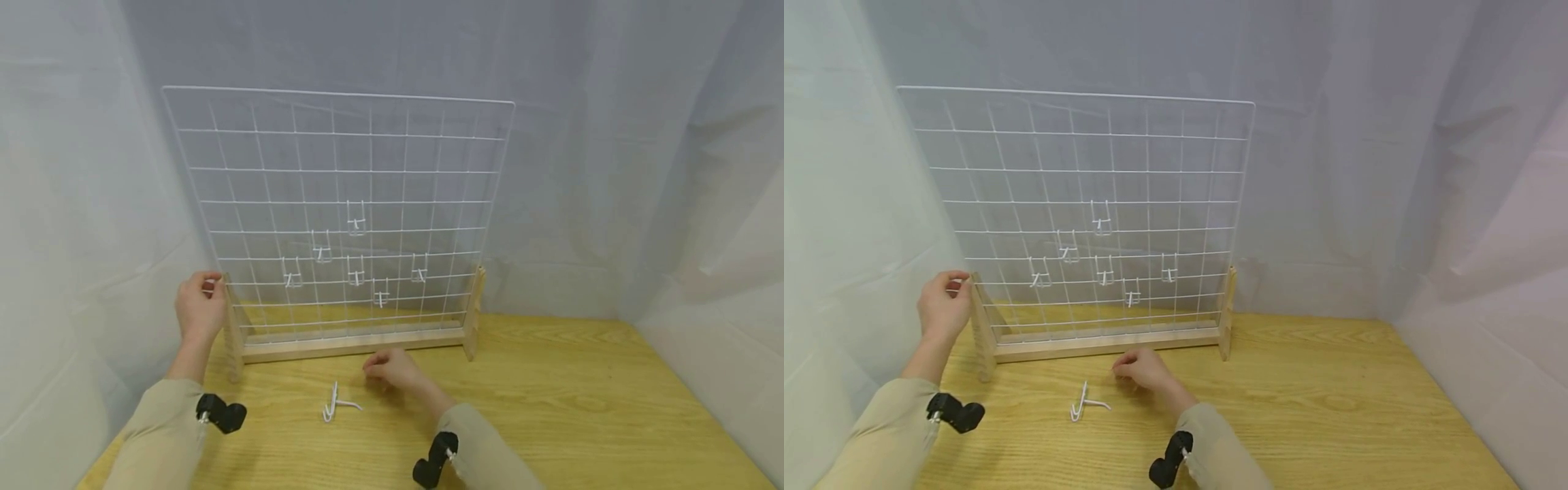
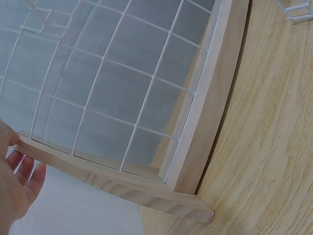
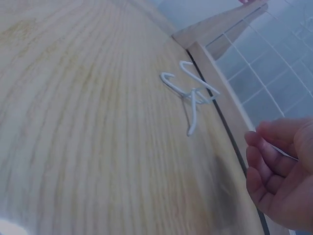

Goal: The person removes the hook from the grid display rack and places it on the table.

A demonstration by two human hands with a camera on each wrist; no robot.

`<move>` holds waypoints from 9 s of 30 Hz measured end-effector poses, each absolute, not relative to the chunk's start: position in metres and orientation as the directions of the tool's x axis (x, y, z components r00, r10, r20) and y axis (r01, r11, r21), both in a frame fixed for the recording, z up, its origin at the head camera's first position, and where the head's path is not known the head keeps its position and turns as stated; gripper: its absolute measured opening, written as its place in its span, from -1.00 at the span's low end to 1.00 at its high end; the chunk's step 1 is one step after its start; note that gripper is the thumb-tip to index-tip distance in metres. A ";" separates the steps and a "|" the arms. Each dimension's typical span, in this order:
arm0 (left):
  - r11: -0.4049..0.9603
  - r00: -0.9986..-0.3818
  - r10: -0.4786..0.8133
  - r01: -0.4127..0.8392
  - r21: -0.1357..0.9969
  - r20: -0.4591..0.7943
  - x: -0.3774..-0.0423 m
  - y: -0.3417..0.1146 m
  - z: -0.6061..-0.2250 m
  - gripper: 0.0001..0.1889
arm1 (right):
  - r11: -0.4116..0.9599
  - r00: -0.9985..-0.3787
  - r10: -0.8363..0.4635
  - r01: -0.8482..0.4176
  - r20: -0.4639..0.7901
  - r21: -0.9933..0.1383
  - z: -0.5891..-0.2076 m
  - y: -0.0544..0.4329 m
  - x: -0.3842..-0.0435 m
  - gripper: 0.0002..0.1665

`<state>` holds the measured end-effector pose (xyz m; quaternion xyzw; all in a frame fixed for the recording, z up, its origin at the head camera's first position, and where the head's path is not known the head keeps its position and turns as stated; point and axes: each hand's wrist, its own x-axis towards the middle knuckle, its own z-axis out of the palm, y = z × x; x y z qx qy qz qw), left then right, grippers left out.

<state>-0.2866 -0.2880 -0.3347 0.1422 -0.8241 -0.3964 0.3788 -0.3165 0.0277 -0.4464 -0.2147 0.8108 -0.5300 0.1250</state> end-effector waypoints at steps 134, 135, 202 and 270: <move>0.640 -0.665 -0.543 0.067 0.765 0.512 -0.290 -0.288 -0.341 -0.75 | 0.182 -0.938 -0.294 -0.243 0.183 -0.953 -0.300 0.103 -0.362 -0.68; 0.640 -0.662 -0.545 0.069 0.765 0.515 -0.290 -0.289 -0.341 -0.76 | 0.183 -0.931 -0.310 -0.256 0.191 -0.949 -0.301 0.104 -0.361 -0.68; 0.632 -0.660 -0.551 0.069 0.771 0.511 -0.286 -0.286 -0.339 -0.76 | 0.321 -0.736 -0.677 -0.269 -0.022 -0.908 -0.445 0.070 -0.310 -0.86; 0.646 -0.658 -0.543 0.069 0.760 0.522 -0.286 -0.287 -0.340 -0.76 | 0.402 -0.763 -0.646 -0.310 -0.027 -0.861 -0.445 0.069 -0.319 -0.87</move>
